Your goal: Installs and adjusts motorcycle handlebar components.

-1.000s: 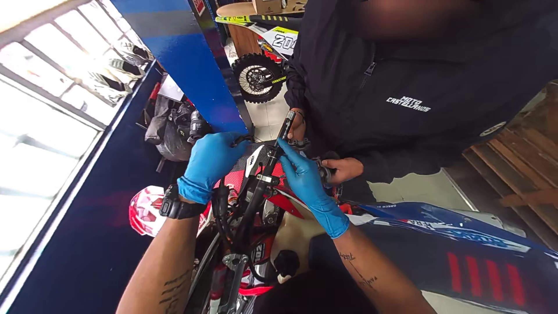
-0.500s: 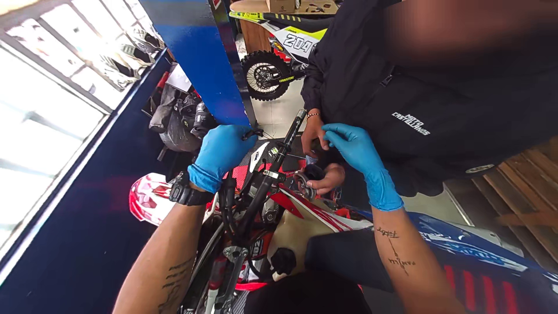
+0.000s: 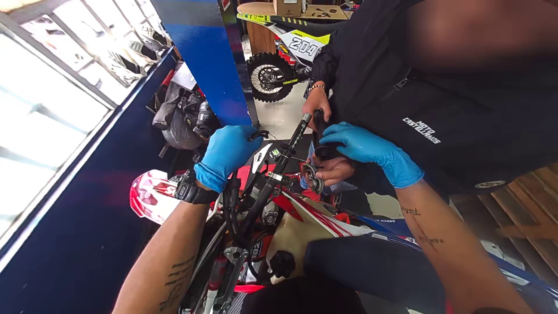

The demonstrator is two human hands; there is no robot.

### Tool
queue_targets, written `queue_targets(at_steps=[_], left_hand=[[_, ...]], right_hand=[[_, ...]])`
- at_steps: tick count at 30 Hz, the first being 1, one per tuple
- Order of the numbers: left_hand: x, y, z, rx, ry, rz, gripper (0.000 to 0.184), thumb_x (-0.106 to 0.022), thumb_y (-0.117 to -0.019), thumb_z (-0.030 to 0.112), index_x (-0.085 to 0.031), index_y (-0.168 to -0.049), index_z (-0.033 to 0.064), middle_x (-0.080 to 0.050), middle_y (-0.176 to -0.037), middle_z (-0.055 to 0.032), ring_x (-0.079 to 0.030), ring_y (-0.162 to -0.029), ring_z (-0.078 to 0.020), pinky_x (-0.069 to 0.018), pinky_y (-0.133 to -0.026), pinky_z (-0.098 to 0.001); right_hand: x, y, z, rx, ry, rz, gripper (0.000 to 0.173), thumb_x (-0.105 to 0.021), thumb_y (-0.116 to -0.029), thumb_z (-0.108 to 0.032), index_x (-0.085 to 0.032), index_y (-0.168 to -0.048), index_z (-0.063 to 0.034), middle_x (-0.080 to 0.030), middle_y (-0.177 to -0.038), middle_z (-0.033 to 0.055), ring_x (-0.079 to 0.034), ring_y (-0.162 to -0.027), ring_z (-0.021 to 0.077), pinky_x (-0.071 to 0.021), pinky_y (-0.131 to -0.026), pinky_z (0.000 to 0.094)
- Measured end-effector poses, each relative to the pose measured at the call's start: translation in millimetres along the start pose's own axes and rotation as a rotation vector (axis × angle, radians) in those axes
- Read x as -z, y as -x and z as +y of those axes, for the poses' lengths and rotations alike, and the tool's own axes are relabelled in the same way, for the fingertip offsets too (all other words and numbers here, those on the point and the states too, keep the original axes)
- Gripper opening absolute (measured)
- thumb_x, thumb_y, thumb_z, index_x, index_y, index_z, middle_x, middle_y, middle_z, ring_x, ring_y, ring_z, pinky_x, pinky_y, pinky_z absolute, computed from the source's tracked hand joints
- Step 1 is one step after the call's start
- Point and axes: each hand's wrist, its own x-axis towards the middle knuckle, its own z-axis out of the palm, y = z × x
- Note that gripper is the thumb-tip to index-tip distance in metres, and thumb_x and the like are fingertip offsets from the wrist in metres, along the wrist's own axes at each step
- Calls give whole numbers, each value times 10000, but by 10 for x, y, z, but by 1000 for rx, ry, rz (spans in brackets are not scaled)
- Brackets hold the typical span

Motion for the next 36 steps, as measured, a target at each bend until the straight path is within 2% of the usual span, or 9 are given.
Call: queue_targets(at_steps=[4,7,11,15,18,23,27,31,36], left_hand=[[31,7,31,6,-9,-8,303,-585,-1022,402,-766,-1058,162,-747,-906,-103,-712,-880,-317,-519,-811,-635],[33,15,29,-4,-12,-12,306,-581,-1017,401,-769,-1060,163,-747,-910,-109,-712,-885,-330,-517,-807,-647],[40,25,40,-4,-6,-15,312,-579,-1020,393,-764,-1055,145,-737,-920,-134,-700,-895,-354,-505,-800,-649],[40,18,43,5,-7,-20,314,-578,-1020,399,-762,-1049,146,-734,-914,-131,-701,-883,-349,-509,-791,-641],[33,7,41,-5,-17,-11,313,-580,-1018,406,-765,-1046,155,-734,-911,-128,-700,-891,-347,-510,-788,-640],[55,24,60,5,-15,-27,311,-578,-1020,389,-758,-1047,137,-729,-912,-136,-693,-899,-359,-504,-790,-635],[66,34,68,0,-10,-27,322,-565,-1021,392,-760,-1084,142,-735,-957,-140,-694,-941,-357,-504,-818,-640],[70,39,73,4,-6,-30,330,-562,-1018,409,-758,-1097,155,-741,-964,-126,-703,-937,-346,-514,-815,-627],[65,44,70,-1,-1,-31,319,-566,-1022,398,-759,-1071,149,-735,-950,-124,-695,-931,-346,-510,-812,-621]], right_hand=[[51,-235,65,5,257,43,500,-732,-808,30,-730,-1244,-215,-625,-1319,78,-562,-1192,358,-484,-921,569],[39,-346,187,30,370,100,455,-691,-837,41,-745,-1215,-206,-604,-1388,96,-564,-1200,387,-481,-898,585],[217,-279,21,22,149,269,305,-702,-881,-2,-765,-1162,-104,-605,-1401,149,-580,-1213,405,-470,-964,609],[160,-322,-277,-108,-153,510,328,-645,-961,-25,-683,-1286,-20,-554,-1470,177,-590,-1289,328,-486,-1074,472],[-87,-539,26,-109,-222,665,293,-580,-1030,-181,-722,-1276,-107,-582,-1461,113,-577,-1322,200,-477,-1102,360],[-236,-558,-98,-73,-323,698,248,-594,-1024,-171,-759,-1195,-101,-621,-1415,53,-583,-1295,118,-486,-1091,312],[-356,-493,-169,-31,-457,736,325,-550,-1037,-135,-672,-1328,-55,-593,-1448,91,-590,-1301,147,-515,-1085,328],[-481,-410,-397,-356,-759,1046,226,-567,-1028,-109,-695,-1162,22,-735,-1072,114,-723,-926,162,-613,-841,316],[-679,-242,-1008,-552,-1009,964,209,-593,-1028,-139,-677,-1117,31,-748,-959,119,-742,-842,190,-637,-759,333]])
